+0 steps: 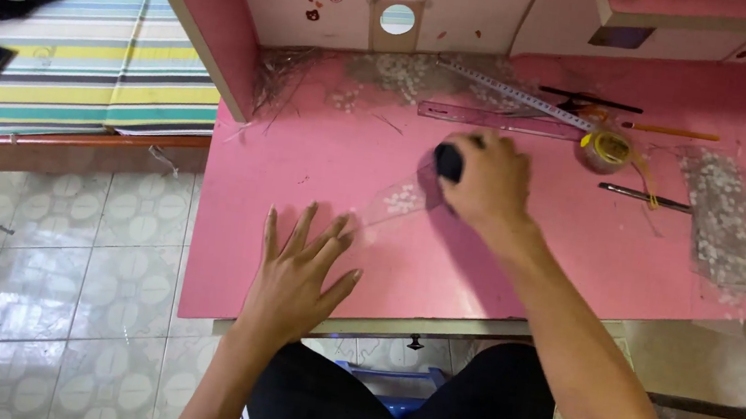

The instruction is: Measuring a surface and applying small pieces of decorative film or tape, smoothing them out with a tool.

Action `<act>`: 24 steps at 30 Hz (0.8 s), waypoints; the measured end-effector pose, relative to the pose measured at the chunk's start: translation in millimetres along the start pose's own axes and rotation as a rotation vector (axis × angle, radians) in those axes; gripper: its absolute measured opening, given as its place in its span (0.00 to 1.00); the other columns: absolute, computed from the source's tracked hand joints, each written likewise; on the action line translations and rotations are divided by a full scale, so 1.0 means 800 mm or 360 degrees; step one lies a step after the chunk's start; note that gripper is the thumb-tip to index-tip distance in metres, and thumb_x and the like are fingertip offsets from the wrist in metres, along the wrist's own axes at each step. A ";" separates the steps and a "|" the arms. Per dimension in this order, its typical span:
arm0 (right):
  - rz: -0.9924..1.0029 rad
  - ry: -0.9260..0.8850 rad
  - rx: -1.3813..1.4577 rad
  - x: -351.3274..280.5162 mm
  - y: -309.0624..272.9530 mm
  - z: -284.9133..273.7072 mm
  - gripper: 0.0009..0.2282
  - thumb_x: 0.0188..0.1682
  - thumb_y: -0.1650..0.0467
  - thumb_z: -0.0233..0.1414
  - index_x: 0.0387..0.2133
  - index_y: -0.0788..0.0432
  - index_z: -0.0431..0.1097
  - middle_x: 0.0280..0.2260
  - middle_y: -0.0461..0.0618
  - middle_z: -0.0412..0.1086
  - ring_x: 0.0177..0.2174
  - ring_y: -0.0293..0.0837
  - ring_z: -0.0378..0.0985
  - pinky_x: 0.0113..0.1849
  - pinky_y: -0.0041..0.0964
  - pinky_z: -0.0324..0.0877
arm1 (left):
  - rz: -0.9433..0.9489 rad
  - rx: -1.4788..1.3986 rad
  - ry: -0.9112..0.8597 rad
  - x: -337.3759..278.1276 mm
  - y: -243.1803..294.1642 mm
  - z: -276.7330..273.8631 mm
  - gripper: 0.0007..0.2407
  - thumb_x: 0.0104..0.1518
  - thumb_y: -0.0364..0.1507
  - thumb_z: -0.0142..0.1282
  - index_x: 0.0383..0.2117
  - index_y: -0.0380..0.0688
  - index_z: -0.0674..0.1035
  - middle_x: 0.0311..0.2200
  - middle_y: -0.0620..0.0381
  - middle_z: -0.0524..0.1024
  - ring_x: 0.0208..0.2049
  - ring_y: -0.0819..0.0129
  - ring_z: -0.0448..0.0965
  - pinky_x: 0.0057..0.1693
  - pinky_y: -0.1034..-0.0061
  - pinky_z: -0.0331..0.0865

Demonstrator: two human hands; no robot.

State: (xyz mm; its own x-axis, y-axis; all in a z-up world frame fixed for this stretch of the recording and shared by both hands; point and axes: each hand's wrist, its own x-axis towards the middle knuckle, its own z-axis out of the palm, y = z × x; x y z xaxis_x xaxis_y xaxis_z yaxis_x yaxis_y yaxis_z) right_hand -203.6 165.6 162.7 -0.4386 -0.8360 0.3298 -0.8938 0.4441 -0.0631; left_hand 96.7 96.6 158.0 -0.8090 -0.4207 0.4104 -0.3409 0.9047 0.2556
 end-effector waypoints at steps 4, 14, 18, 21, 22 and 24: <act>-0.0072 0.0134 0.0425 -0.005 -0.072 -0.067 0.26 0.34 0.62 0.66 0.50 0.42 0.73 0.47 0.51 0.69 0.49 0.61 0.73 0.44 0.60 0.70 | 0.0074 -0.0036 -0.0092 0.031 -0.014 0.005 0.17 0.64 0.47 0.47 0.49 0.51 0.78 0.60 0.63 0.74 0.68 0.47 0.62 0.68 0.29 0.43; -0.0087 -0.0099 0.0012 0.005 -0.038 -0.015 0.25 0.32 0.60 0.65 0.49 0.38 0.74 0.48 0.48 0.70 0.47 0.57 0.73 0.44 0.58 0.69 | 0.0059 0.0114 -0.0143 0.009 -0.030 0.004 0.19 0.65 0.45 0.45 0.60 0.62 0.75 0.62 0.67 0.71 0.68 0.53 0.60 0.69 0.33 0.42; 0.0137 -0.0107 0.0100 0.014 -0.006 -0.035 0.20 0.41 0.64 0.65 0.50 0.44 0.74 0.47 0.51 0.72 0.46 0.56 0.71 0.49 0.59 0.65 | 0.0163 0.0089 -0.0013 -0.002 -0.024 0.003 0.21 0.63 0.46 0.49 0.62 0.59 0.73 0.63 0.66 0.71 0.69 0.52 0.61 0.70 0.34 0.40; -0.0090 0.0040 0.0409 0.005 -0.044 -0.050 0.24 0.37 0.65 0.64 0.51 0.45 0.74 0.48 0.53 0.72 0.47 0.57 0.71 0.48 0.61 0.64 | 0.0120 0.0069 0.0025 -0.003 -0.002 -0.002 0.23 0.61 0.48 0.50 0.62 0.58 0.73 0.62 0.63 0.71 0.68 0.49 0.61 0.69 0.33 0.41; -0.0278 0.0056 0.0678 -0.010 -0.066 -0.058 0.25 0.36 0.65 0.63 0.52 0.44 0.73 0.48 0.51 0.74 0.48 0.56 0.71 0.49 0.59 0.64 | 0.0082 0.0017 0.0055 -0.009 0.013 -0.004 0.24 0.60 0.49 0.51 0.60 0.57 0.74 0.60 0.60 0.73 0.67 0.47 0.62 0.68 0.32 0.42; -0.0431 0.0006 0.0638 -0.021 -0.084 -0.022 0.23 0.36 0.63 0.61 0.50 0.42 0.75 0.49 0.49 0.73 0.47 0.54 0.71 0.47 0.58 0.63 | 0.0089 0.0015 0.0087 -0.014 0.034 -0.007 0.23 0.59 0.48 0.53 0.58 0.53 0.76 0.58 0.58 0.73 0.65 0.47 0.64 0.68 0.31 0.44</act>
State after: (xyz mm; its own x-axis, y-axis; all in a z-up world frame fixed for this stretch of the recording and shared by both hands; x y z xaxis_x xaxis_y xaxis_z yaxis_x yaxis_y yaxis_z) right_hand -134.5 155.8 178.1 -0.1857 -0.9027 0.3880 -0.9418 0.0509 -0.3324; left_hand 99.3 125.6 164.7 -0.7997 -0.3721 0.4712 -0.3005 0.9275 0.2224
